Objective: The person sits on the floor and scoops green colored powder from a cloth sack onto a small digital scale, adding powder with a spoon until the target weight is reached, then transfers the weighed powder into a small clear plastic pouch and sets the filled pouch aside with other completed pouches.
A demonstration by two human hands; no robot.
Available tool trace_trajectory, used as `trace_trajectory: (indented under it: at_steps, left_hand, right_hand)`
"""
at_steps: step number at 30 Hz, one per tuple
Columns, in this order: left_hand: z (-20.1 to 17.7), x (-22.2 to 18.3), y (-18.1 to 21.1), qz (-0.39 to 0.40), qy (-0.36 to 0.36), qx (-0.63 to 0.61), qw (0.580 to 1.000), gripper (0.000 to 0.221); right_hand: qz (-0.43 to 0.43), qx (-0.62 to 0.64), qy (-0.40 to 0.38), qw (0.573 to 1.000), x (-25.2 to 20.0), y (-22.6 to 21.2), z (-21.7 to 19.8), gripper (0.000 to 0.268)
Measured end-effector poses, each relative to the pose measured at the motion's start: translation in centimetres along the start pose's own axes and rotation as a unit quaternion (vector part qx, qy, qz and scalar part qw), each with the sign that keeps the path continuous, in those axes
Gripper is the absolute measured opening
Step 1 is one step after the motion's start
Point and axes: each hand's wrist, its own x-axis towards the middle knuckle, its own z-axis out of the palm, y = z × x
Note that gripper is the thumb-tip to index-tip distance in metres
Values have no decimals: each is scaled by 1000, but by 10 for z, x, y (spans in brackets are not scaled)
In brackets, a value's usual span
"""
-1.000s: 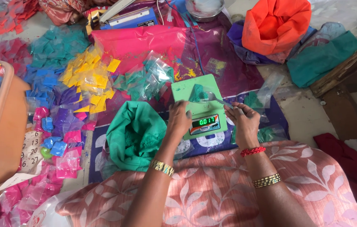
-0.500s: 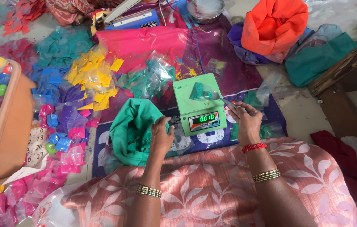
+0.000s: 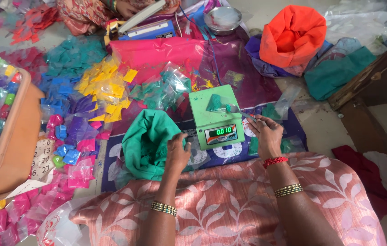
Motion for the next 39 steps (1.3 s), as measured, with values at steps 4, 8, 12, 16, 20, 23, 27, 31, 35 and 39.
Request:
trace_trajectory:
  at_steps: [4, 8, 12, 16, 20, 23, 27, 31, 35, 39]
  left_hand:
    - [19, 14, 13, -1, -3, -10, 1000, 38]
    - [37, 53, 34, -43, -46, -33, 997, 43]
    - [64, 94, 46, -36, -63, -77, 994, 46]
    - [88, 112, 54, -13, -81, -51, 995, 51]
    - [93, 111, 59, -19, -71, -46, 996, 49]
    - [92, 110, 61, -28, -76, -49, 996, 49]
    - [94, 113, 57, -28, -90, -49, 994, 47]
    - [86, 106, 56, -21, -87, -42, 995, 46]
    - [66, 77, 53, 1, -63, -51, 997, 44]
    - [38, 32, 46, 42, -21, -81, 996, 43]
  right_hand:
    - [-13, -13, -10, 1000, 5, 5, 11, 18]
    - [-43, -34, -15, 998, 15, 14, 18, 18]
    - [-54, -67, -29, 996, 15, 18, 25, 20]
    - [-60, -88, -38, 994, 14, 21, 29, 23]
    - [-45, -102, -50, 993, 9, 17, 36, 23]
    - [-22, -93, -53, 994, 4, 15, 37, 23]
    - [1, -63, -55, 996, 3, 13, 35, 22]
    - [1, -60, -32, 998, 2, 7, 31, 21]
    - [-2, -55, -9, 998, -1, 4, 27, 20]
    - [-4, -27, -13, 1000, 5, 12, 18, 16]
